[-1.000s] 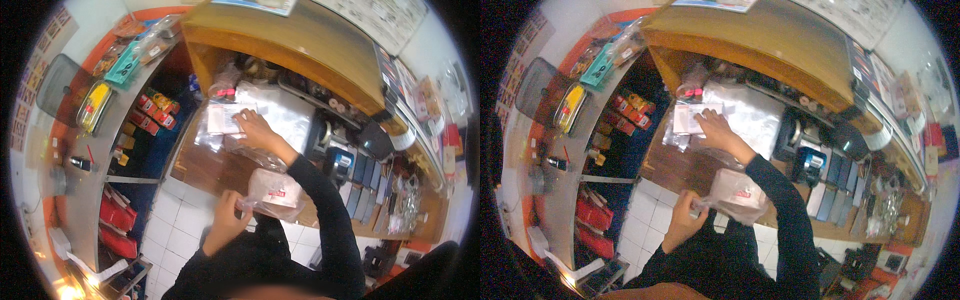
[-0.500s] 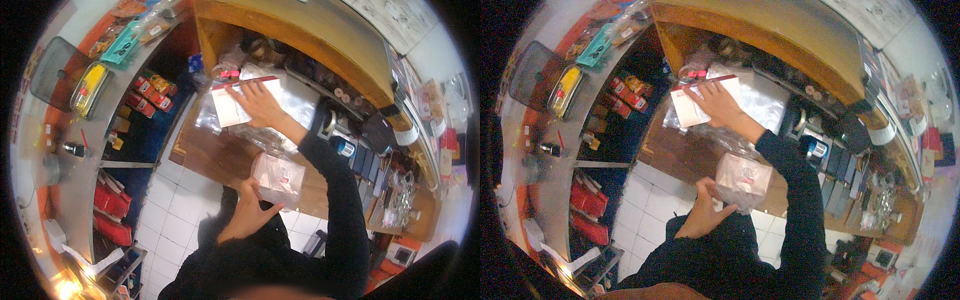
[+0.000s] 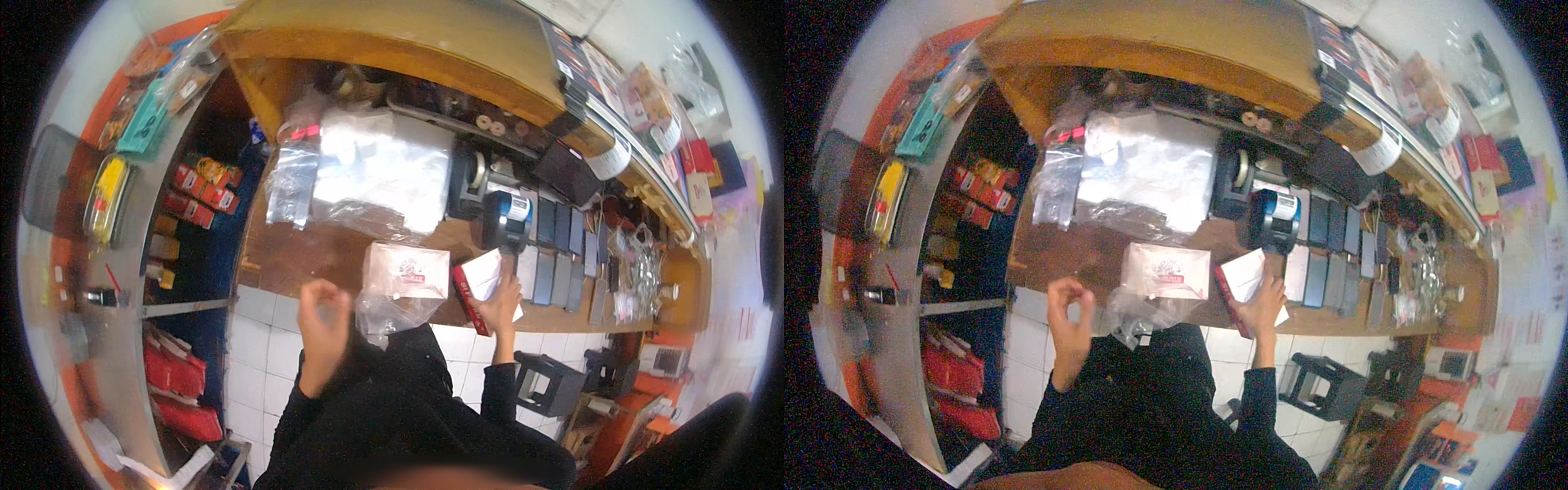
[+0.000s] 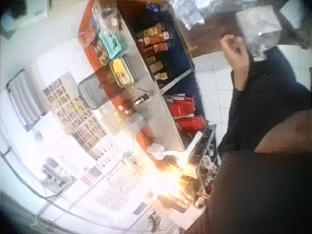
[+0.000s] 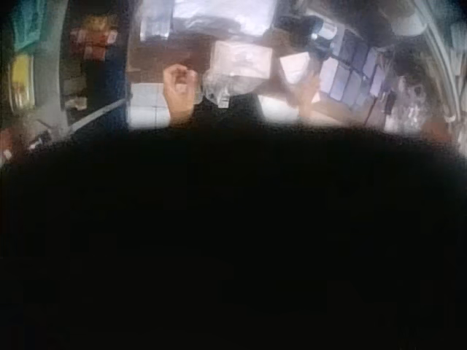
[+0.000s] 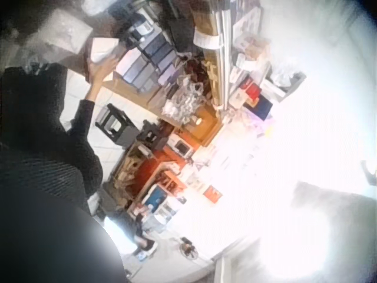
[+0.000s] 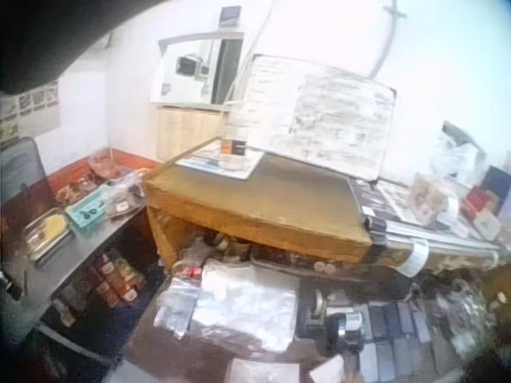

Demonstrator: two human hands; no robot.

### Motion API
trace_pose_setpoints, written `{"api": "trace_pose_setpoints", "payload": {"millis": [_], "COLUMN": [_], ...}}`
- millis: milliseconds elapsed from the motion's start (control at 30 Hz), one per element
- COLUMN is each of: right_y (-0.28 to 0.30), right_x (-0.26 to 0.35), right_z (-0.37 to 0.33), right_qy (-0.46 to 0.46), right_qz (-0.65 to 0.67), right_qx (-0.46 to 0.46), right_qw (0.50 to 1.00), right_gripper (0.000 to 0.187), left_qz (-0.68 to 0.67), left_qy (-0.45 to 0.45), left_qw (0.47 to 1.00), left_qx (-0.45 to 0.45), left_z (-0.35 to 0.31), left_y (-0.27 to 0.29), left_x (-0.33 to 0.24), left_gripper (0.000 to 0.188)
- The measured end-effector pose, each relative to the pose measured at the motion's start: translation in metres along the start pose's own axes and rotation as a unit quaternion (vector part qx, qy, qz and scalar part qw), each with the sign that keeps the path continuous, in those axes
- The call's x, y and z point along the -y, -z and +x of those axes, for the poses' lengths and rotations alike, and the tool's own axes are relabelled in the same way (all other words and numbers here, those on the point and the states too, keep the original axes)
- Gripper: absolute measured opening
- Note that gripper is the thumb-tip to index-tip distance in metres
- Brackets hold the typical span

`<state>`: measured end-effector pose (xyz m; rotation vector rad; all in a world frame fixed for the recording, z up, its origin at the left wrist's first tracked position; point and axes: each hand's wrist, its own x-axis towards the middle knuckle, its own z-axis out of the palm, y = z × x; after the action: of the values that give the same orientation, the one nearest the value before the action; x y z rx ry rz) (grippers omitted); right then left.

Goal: The person scoops cooked rice from a large pot into small plastic cups, wraps each cup in pink paper, and places them into a cardboard box. They then cut fried chicken pieces with scissors and add them to the box before sealing it and placing it into a plastic bag.

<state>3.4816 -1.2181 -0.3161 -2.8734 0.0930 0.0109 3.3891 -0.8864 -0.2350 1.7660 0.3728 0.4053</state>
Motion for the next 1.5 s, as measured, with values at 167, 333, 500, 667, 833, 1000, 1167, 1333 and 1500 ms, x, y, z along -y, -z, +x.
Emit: {"api": "trace_pose_setpoints", "payload": {"millis": [167,333,500,667,833,1000,1167,1333,1500], "right_y": [-0.029,0.031,-0.046,0.025,0.067,0.099,0.078,0.065,0.028], "right_x": [-0.019,0.096,0.145,0.069,0.035,0.044,0.018,-0.011,-0.036], "right_z": [0.000,0.002,-0.009,0.006,-0.015,-0.029,-0.030,-0.035,-0.015], "right_qy": [-0.020,0.190,0.179,0.011,-0.070,-0.085,-0.122,-0.069,0.045], "right_qz": [-0.033,0.239,0.100,0.421,0.615,0.861,0.602,0.524,0.252], "right_qx": [-0.001,0.020,0.070,-0.080,0.086,0.096,0.204,0.251,0.035], "right_qw": [0.999,0.952,0.976,0.903,0.781,0.492,0.762,0.811,0.966], "right_gripper": [0.128,0.103,0.080,0.029,0.007,0.017,0.022,0.047,0.080], "left_qz": [0.412,0.186,0.113,-0.276,-0.217,-0.075,-0.052,-0.052,0.005], "left_qy": [-0.129,-0.079,0.046,0.102,0.101,0.107,0.118,0.092,0.040], "left_qw": [0.899,0.968,0.966,0.947,0.947,0.947,0.946,0.950,0.941], "left_qx": [0.071,0.149,0.227,0.125,0.214,0.294,0.297,0.293,0.336], "left_z": [-0.033,-0.011,-0.008,0.017,0.064,0.074,0.084,0.084,0.096], "left_y": [-0.042,-0.024,-0.019,-0.007,-0.039,-0.040,-0.029,-0.041,-0.032], "left_x": [-0.029,0.004,-0.026,-0.012,-0.047,-0.078,-0.056,-0.065,-0.066], "left_gripper": [0.079,0.026,0.010,0.019,0.028,0.030,0.032,0.034,0.036]}}
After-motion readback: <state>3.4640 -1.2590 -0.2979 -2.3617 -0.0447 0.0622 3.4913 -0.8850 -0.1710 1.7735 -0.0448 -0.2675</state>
